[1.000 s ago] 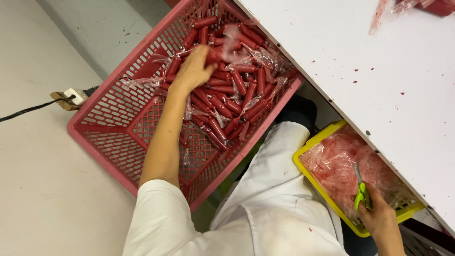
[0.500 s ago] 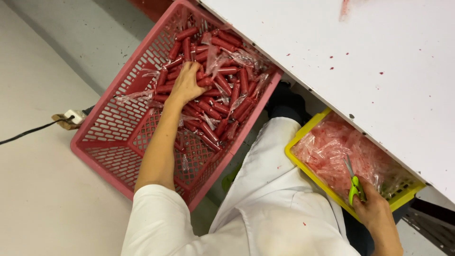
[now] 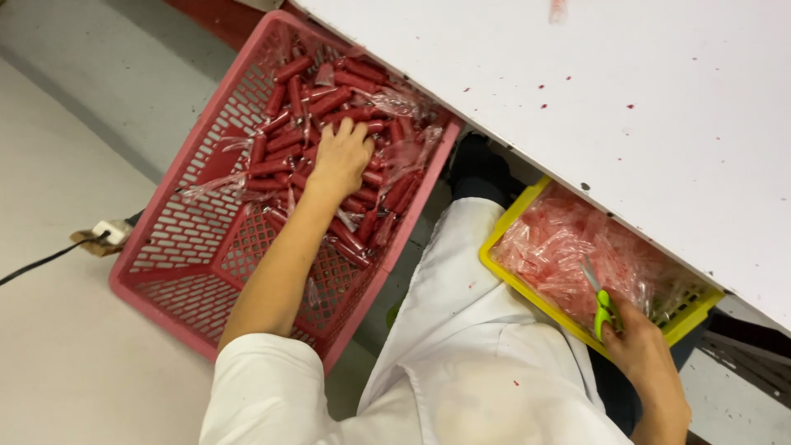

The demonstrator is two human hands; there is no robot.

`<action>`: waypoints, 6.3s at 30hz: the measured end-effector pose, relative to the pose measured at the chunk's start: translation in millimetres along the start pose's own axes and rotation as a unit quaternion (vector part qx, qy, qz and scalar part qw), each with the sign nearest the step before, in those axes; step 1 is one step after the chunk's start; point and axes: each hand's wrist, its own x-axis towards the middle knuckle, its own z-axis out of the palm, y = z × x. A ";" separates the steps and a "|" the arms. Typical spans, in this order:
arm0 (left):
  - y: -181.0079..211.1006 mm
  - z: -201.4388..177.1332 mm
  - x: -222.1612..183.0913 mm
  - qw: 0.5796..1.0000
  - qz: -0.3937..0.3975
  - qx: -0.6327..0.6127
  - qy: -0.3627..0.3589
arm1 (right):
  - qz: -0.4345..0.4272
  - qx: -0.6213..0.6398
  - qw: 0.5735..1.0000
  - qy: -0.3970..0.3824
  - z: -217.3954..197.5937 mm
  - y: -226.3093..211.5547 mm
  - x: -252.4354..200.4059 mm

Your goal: Trimming the plastic casing strings from sausages using scissors and sorting them into crates.

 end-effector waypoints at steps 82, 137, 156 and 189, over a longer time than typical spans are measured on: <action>250.7 -20.6 5.6 0.560 -0.009 -0.825 -0.081 | -0.225 0.267 0.927 0.137 15.0 -40.2 -39.7; 271.2 -72.4 51.6 0.750 0.245 -0.497 -0.361 | -0.117 0.562 0.806 -0.143 53.5 43.3 -30.0; 277.4 -110.6 47.5 0.772 0.299 -0.398 -0.394 | -0.075 0.451 0.875 -0.161 1.9 20.3 -36.7; 342.6 -1.0 3.3 0.018 -0.006 -0.952 -0.305 | -0.066 0.499 0.864 0.028 61.5 33.5 -57.0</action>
